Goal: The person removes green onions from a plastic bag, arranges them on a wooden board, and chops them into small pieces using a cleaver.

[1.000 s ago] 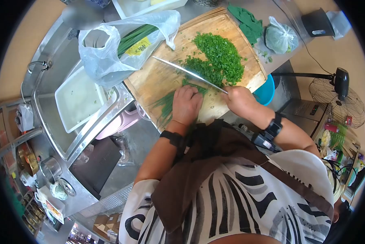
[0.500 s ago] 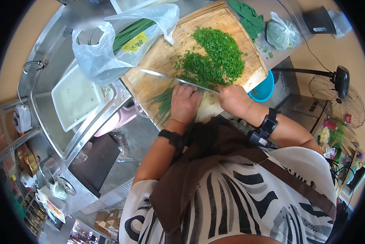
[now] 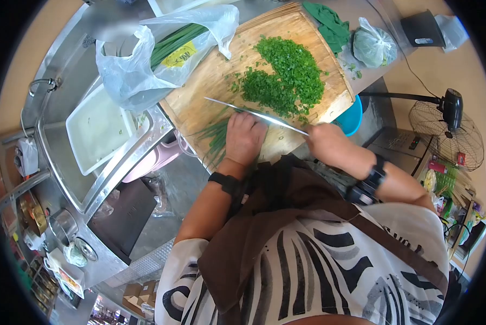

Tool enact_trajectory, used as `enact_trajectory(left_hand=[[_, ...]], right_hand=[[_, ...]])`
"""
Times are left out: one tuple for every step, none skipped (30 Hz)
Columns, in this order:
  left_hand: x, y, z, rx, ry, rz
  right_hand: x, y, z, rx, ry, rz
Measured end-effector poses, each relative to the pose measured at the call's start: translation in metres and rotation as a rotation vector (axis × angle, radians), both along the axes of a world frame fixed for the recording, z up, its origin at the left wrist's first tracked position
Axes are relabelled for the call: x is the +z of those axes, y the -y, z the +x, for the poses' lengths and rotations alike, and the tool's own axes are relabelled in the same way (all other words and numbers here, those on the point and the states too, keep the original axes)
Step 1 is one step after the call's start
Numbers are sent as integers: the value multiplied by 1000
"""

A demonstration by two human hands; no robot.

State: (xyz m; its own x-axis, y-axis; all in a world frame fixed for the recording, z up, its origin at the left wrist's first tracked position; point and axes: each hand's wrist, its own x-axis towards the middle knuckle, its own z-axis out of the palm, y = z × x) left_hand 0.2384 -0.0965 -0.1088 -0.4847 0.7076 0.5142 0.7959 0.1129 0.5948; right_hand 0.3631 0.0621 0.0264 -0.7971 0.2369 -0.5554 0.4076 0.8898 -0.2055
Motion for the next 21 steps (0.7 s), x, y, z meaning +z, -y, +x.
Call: enact_trajectory(left_hand=[[0,1,0,-7,17,-22],[0,0,0,-10,30,-40],[2,-2,-1,-5,23,-37],[6,1,-1,-28,42,-49],[9,3,-2,-51,59,-57],[10,4,-3,-50,44,-48],[9,5,-3,-63,45,-61],[8,5,-3,-74,49,-75],[8,5,-4,-66,48,-71],[7,7,-2,-58,33,-59],[6,8,0,-59,19,-46],[4,9,1,-65,25,-48],[3,8,0,-55,20,-46],[1,7,-1,-44,15,-44],[0,6,-1,-46,20,-42],[-1,6,-1,-55,22,-46],[-2,7,-1,-62,26,-52],[-3,7,-1,-60,34,-57],[-5,8,-1,-57,48,-67],[-5,8,0,-57,59,-76],[-2,8,0,-64,58,-78]], right_hand=[[-20,4,-10,-9,-37,-9],[-31,5,-17,-14,-79,-15],[-33,3,-21,-8,-86,-12],[-34,6,-21,-27,-123,-17],[-34,8,-21,-46,-162,-17],[-34,8,-21,-44,-176,-9],[-34,7,-18,-98,-228,-18],[-33,6,-15,-149,-276,-29],[-29,5,-13,-140,-277,-27],[-24,4,-9,-131,-269,-22],[-17,4,-3,-131,-260,-15],[-2,2,3,-137,-254,-15],[20,-1,8,-66,-181,-20],[32,-4,15,6,-107,-26],[29,-5,21,12,-64,1],[25,-5,21,13,-58,0],[22,-5,17,-7,-18,-7],[18,-2,14,-28,23,-17],[3,0,6,-29,30,-23],[-19,2,-6,-31,50,-39],[-33,5,-14,-35,65,-51]])
